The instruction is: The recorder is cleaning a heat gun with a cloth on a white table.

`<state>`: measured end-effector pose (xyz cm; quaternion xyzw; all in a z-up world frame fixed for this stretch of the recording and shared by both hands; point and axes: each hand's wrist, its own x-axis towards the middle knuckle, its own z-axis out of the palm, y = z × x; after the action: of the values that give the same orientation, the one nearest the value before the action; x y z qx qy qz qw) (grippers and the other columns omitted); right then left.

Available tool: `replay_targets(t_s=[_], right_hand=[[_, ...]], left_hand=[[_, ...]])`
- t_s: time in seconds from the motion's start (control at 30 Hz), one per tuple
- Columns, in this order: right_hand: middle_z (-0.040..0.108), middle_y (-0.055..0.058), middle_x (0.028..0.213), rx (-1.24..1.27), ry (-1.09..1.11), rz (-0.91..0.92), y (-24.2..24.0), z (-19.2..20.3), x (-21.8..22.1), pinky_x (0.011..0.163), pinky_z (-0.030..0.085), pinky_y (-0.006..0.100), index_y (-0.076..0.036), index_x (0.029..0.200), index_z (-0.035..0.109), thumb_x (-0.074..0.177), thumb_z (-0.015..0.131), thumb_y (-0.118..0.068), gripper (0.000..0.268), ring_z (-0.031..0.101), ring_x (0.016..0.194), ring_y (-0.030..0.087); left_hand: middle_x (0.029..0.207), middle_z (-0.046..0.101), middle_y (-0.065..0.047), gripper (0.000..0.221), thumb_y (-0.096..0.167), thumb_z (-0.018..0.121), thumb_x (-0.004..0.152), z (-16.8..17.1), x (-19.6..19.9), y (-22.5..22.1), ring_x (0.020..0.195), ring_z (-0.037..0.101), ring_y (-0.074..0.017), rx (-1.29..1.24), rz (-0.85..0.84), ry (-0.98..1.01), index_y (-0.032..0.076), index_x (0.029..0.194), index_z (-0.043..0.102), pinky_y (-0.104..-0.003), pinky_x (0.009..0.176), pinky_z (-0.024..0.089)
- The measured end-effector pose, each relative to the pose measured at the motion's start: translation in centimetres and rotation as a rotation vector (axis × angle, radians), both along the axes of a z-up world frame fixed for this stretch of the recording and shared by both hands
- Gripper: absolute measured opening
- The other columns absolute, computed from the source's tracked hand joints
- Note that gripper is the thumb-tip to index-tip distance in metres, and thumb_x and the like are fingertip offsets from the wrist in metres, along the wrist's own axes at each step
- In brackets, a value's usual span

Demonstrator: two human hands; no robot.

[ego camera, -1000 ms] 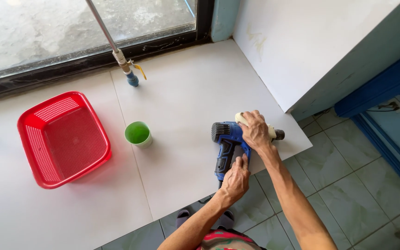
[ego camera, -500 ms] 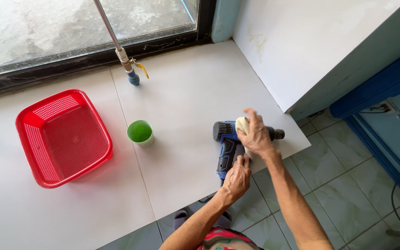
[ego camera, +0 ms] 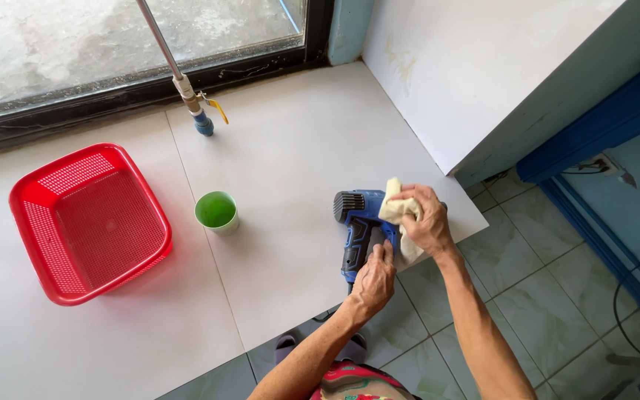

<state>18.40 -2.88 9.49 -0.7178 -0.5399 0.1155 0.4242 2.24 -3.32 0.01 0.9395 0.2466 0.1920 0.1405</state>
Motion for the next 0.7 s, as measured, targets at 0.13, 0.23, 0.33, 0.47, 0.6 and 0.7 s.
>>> replay_targets(t_s=[0.13, 0.23, 0.33, 0.47, 0.6, 0.7], right_hand=[[0.058, 0.012, 0.131, -0.068, -0.02, 0.062, 2.5, -0.6, -2.8, 0.082, 0.061, 0.038, -0.009, 0.109, 0.065, 0.084, 0.078, -0.01, 0.028, 0.065, 0.108, 0.029], [0.071, 0.011, 0.115, 0.1, -0.255, -0.04, 2.4, -1.5, -4.5, 0.095, 0.054, 0.043, -0.006, 0.109, 0.071, 0.074, 0.076, 0.001, 0.036, 0.063, 0.11, 0.032], [0.071, 0.01, 0.12, 0.144, -0.401, 0.05, 1.0, -2.8, -3.7, 0.099, 0.054, 0.041, -0.009, 0.108, 0.074, 0.075, 0.076, 0.0, 0.034, 0.062, 0.113, 0.031], [0.075, 0.008, 0.113, 0.042, -0.334, 0.176, -1.3, -2.6, -1.9, 0.096, 0.057, 0.038, -0.012, 0.1, 0.075, 0.073, 0.074, 0.003, 0.03, 0.067, 0.11, 0.027], [0.074, 0.007, 0.112, 0.025, 0.035, -0.125, -2.0, -0.4, -1.2, 0.09, 0.061, 0.037, -0.012, 0.111, 0.073, 0.08, 0.067, 0.002, 0.035, 0.073, 0.102, 0.022], [0.062, 0.007, 0.125, -0.026, 0.12, -0.117, 1.1, -2.6, -1.0, 0.088, 0.062, 0.034, -0.015, 0.126, 0.065, 0.086, 0.074, -0.009, 0.042, 0.065, 0.112, 0.019]], left_hand=[[0.109, 0.054, -0.025, 0.073, 0.005, 0.067, 0.075, -0.2, -0.1, 0.1, 0.099, 0.057, -0.0299, -0.012, -0.029, 0.037, -0.024, 0.138, 0.045, -0.028, 0.086, 0.052], [0.11, 0.055, -0.023, 0.049, 0.005, 0.066, 0.077, -1.7, 0.2, 0.3, 0.103, 0.055, -0.0322, -0.112, -0.073, 0.051, -0.012, 0.122, 0.057, -0.034, 0.094, 0.051], [0.112, 0.056, -0.025, 0.052, 0.003, 0.065, 0.074, -2.9, 0.7, 0.1, 0.099, 0.056, -0.0323, -0.142, -0.035, -0.128, -0.011, 0.124, 0.061, -0.035, 0.091, 0.05], [0.119, 0.056, -0.026, 0.048, 0.012, 0.067, 0.084, -1.7, 0.4, 0.3, 0.104, 0.055, -0.0333, 0.097, -0.095, 0.224, -0.016, 0.121, 0.055, -0.034, 0.097, 0.049], [0.126, 0.054, -0.031, 0.079, 0.007, 0.067, 0.075, -2.2, 0.5, 0.0, 0.104, 0.058, -0.0312, 0.006, -0.015, 0.048, -0.021, 0.143, 0.039, -0.03, 0.092, 0.052], [0.117, 0.054, -0.028, 0.075, 0.004, 0.066, 0.079, -0.6, 0.0, 0.1, 0.106, 0.058, -0.0321, -0.108, -0.03, 0.053, -0.023, 0.145, 0.041, -0.031, 0.093, 0.052]])
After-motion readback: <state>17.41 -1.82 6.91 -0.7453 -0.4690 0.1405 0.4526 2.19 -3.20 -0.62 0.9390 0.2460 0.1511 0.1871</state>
